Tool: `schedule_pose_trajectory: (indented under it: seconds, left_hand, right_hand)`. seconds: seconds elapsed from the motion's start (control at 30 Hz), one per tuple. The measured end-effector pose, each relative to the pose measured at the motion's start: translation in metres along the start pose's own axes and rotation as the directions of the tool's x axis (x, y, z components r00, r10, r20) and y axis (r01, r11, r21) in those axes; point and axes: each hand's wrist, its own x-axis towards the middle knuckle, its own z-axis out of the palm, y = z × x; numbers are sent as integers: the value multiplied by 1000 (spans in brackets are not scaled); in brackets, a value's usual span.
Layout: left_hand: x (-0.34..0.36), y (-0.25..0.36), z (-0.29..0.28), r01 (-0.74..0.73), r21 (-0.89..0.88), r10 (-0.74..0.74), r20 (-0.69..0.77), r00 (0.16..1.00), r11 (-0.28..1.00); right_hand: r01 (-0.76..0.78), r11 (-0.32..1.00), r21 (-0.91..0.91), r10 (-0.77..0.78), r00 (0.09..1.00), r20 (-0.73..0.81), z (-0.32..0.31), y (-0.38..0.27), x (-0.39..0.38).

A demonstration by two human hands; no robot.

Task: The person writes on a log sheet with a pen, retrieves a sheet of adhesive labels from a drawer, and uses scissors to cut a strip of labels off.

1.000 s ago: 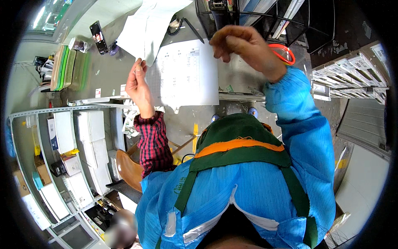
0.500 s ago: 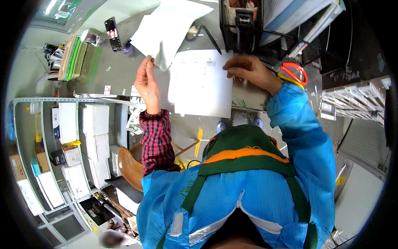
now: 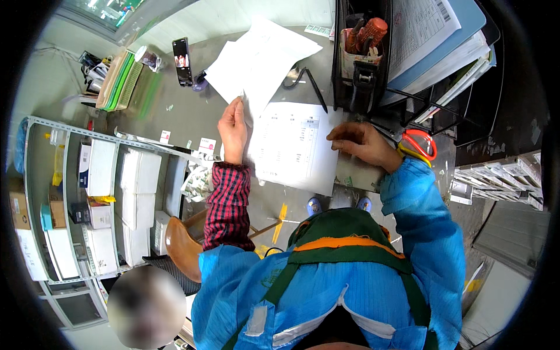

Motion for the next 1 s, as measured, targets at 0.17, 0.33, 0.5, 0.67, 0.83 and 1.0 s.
schedule_pose_trajectory:
  seconds: [0.17,0.33,0.5,0.67,0.83,1.0]
  left_hand:
    - [-2,8,5,-167,167,163,39,986,972]
    - [-3,5,5,-183,171,175,61,983,968]
    - [-2,6,8,-204,179,188,102,977,962]
    - [0,0,8,-232,198,212,114,971,952]
    - [-1,2,9,-200,217,177,117,977,956]
    - [-4,5,12,-76,131,60,117,991,989]
  right_hand:
    - [55,997,-58,-55,998,8,-2,3,-1]
    - [92,992,-83,-89,995,47,-2,9,3]
    - [86,992,-94,-84,996,32,-1,3,3]
    - [132,983,-126,-133,991,0,0,6,2]
    - [70,991,-118,-73,997,-14,0,4,1]
    - [92,988,-127,-91,996,10,-4,9,3]
